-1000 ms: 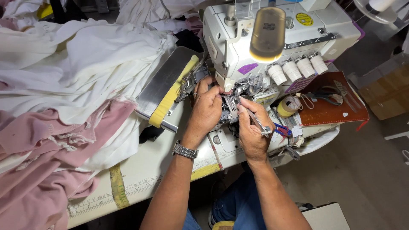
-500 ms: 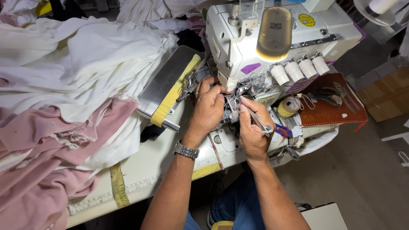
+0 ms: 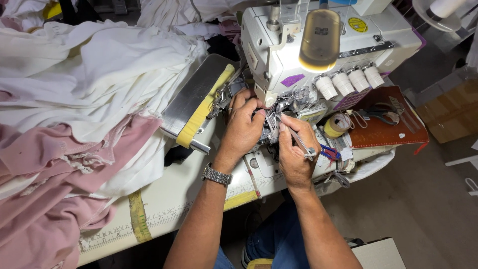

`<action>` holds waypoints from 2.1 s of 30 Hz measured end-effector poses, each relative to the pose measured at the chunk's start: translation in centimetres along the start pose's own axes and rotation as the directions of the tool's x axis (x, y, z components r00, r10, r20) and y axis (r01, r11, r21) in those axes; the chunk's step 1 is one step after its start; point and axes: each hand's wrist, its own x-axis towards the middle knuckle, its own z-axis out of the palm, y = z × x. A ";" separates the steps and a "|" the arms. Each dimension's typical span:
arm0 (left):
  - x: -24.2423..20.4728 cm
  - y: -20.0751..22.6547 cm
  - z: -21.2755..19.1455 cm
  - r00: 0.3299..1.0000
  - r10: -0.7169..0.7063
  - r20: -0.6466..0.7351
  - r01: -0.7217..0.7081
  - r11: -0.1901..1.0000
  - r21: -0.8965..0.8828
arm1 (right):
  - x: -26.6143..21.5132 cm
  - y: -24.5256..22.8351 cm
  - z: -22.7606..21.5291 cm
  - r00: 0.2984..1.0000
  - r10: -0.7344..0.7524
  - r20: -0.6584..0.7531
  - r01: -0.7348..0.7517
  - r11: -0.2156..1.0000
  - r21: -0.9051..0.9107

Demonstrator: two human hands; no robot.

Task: A person is threading and adjusting an industrial overlock sewing machine, using tweezers for precision and a notebook to record or check settings.

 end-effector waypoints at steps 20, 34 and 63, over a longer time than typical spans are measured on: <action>0.0 0.4 -0.4 0.998 -0.057 0.032 0.057 0.998 0.001 | 0.2 -0.2 0.3 0.999 0.051 0.006 -0.051 0.999 -0.009; 0.0 0.9 -0.5 0.997 -0.069 0.033 0.068 0.997 0.034 | 0.2 0.0 0.5 0.996 0.085 0.000 -0.085 0.996 -0.011; 1.1 2.5 -0.4 0.974 -0.219 0.049 0.217 0.975 0.057 | 0.4 -0.3 0.6 0.992 0.124 -0.025 -0.122 0.991 0.053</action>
